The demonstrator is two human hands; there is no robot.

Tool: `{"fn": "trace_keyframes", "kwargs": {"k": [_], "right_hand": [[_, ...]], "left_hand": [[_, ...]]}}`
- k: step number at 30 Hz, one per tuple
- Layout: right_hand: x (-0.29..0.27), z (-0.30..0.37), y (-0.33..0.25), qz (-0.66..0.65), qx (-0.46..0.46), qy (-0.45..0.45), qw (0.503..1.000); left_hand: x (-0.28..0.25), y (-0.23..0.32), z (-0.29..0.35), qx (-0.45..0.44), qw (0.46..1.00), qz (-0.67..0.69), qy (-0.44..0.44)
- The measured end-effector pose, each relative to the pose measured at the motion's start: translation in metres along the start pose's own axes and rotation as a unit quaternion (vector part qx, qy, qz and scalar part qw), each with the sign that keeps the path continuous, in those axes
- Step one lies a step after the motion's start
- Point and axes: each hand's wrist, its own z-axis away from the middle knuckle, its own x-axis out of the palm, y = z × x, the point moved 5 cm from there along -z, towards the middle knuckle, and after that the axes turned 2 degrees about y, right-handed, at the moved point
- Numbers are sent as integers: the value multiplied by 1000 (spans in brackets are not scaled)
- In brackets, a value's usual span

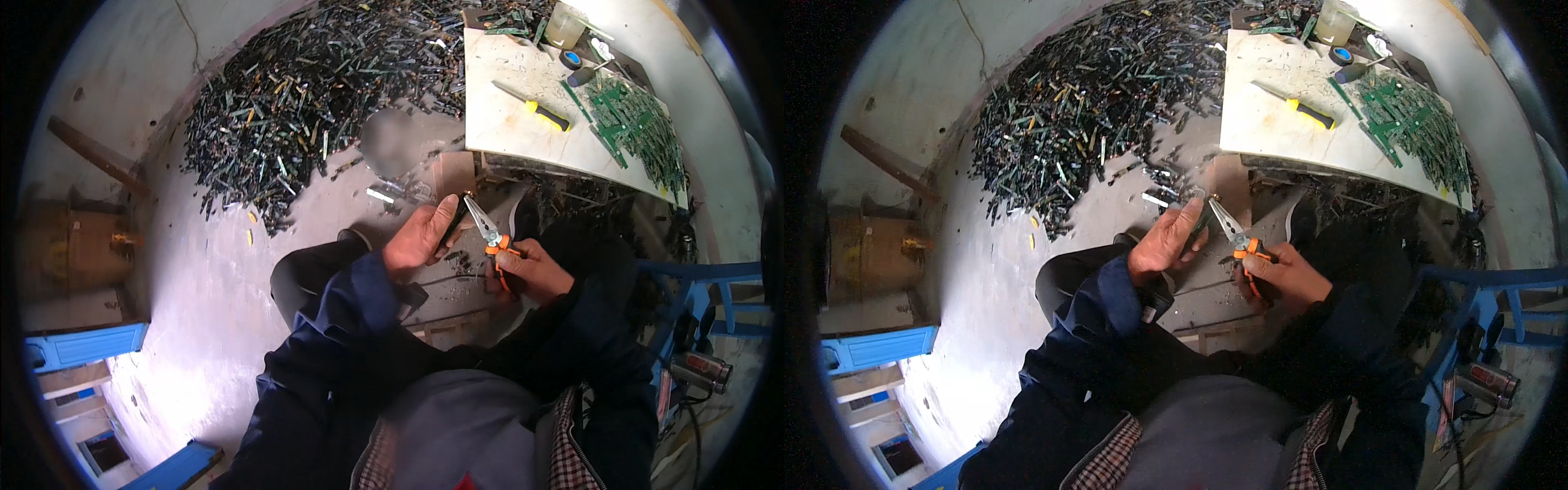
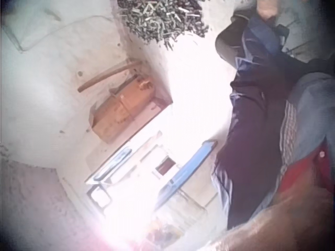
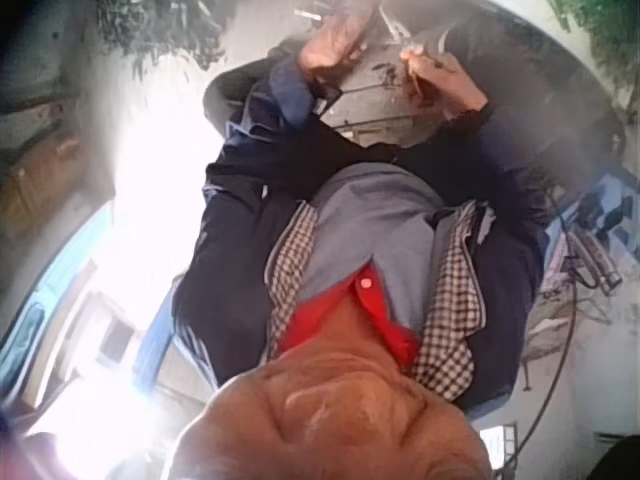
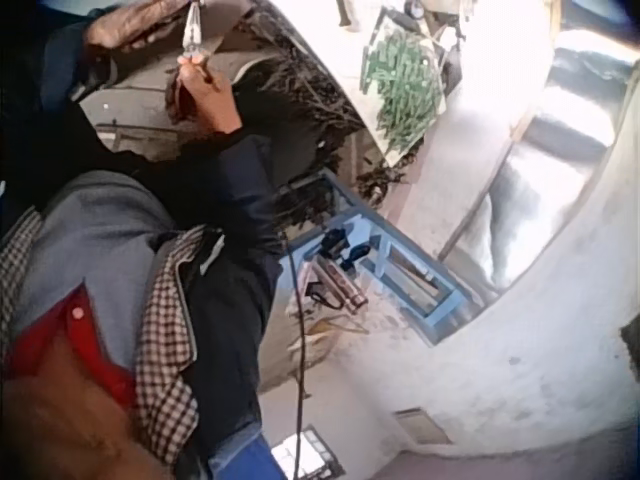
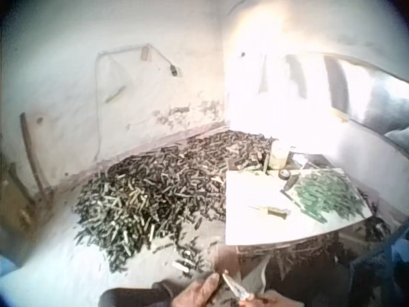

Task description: The person sits on the floor and disassembles green circuit boards using pliers and a screwdriver. They use the pliers to pull off metal components and the screwdriver to pry parts loose, dropping the separated pieces onto a pile on the floor.

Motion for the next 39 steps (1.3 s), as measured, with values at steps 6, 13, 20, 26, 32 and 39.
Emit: {"fn": "trace_keyframes", "kwargs": {"k": [6, 13, 20, 26, 32, 39], "right_hand": [[-22, 13, 2, 382, -9, -45, 923], [11, 42, -9, 450, -152, -32, 880], [29, 21, 46, 130, -19, -79, 988], [53, 26, 66, -24, 51, -152, 987], [60, 32, 69, -63, 57, -162, 983], [68, 34, 80, -93, 71, -171, 978]], "left_hand": [[2, -17, 33, 12, 989, -117, -85], [-17, -47, 57, -23, 986, 163, 12], [4, -58, 68, -20, 940, 337, -55], [20, -71, 71, -32, 950, 309, 12], [25, -70, 76, -31, 953, 299, 49], [31, -69, 74, -1, 959, 282, 30]]}}
